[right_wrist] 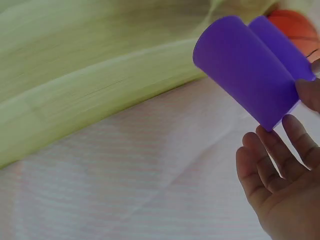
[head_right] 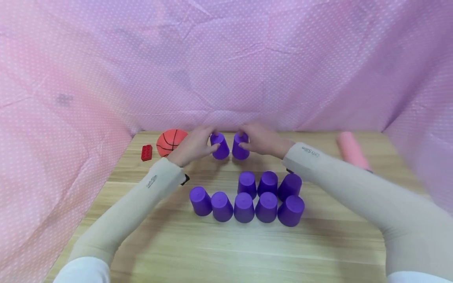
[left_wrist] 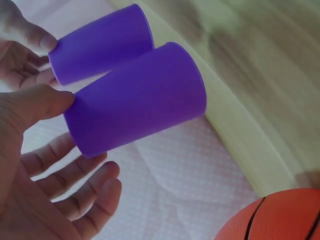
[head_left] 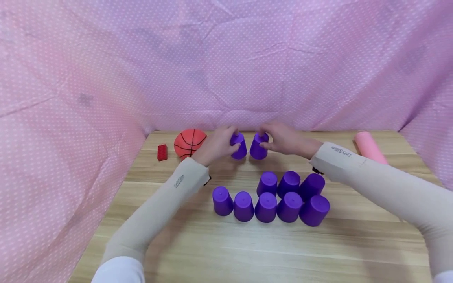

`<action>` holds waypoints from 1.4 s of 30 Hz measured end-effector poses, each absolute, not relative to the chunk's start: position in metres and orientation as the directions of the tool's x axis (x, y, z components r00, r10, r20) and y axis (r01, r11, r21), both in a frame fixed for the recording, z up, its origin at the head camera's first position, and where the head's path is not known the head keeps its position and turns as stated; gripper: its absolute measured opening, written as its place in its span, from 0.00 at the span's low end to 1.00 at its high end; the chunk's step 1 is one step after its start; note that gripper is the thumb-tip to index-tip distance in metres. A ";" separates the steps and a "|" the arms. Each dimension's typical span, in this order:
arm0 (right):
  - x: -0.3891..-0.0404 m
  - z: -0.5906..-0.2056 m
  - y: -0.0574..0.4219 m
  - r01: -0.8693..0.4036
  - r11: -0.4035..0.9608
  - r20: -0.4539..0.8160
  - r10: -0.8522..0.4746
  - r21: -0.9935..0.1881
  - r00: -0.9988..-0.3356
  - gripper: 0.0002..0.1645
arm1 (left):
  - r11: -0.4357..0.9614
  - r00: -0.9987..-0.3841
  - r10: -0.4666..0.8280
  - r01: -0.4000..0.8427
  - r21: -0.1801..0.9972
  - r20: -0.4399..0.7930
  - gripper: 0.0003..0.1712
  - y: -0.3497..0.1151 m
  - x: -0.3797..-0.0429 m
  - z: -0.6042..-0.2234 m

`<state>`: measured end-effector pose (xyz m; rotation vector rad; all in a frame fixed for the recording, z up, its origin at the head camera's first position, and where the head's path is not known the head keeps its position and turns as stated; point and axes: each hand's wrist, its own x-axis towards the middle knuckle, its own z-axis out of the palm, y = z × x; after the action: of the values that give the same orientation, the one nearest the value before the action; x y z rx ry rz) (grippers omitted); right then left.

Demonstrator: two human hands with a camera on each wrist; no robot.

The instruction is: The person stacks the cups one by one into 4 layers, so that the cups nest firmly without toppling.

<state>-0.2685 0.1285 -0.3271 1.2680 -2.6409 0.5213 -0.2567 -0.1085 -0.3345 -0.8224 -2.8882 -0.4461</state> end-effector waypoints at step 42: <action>-0.289 -0.337 0.160 -0.707 0.601 0.196 -0.694 -0.372 -0.693 0.18 | 0.797 -0.848 0.521 0.524 0.301 0.095 0.19 -0.103 -0.293 -0.347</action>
<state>-0.2892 0.1598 -0.3366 1.2180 -2.7827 0.6686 -0.2925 -0.1030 -0.3469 -0.8639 -2.9706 -0.5013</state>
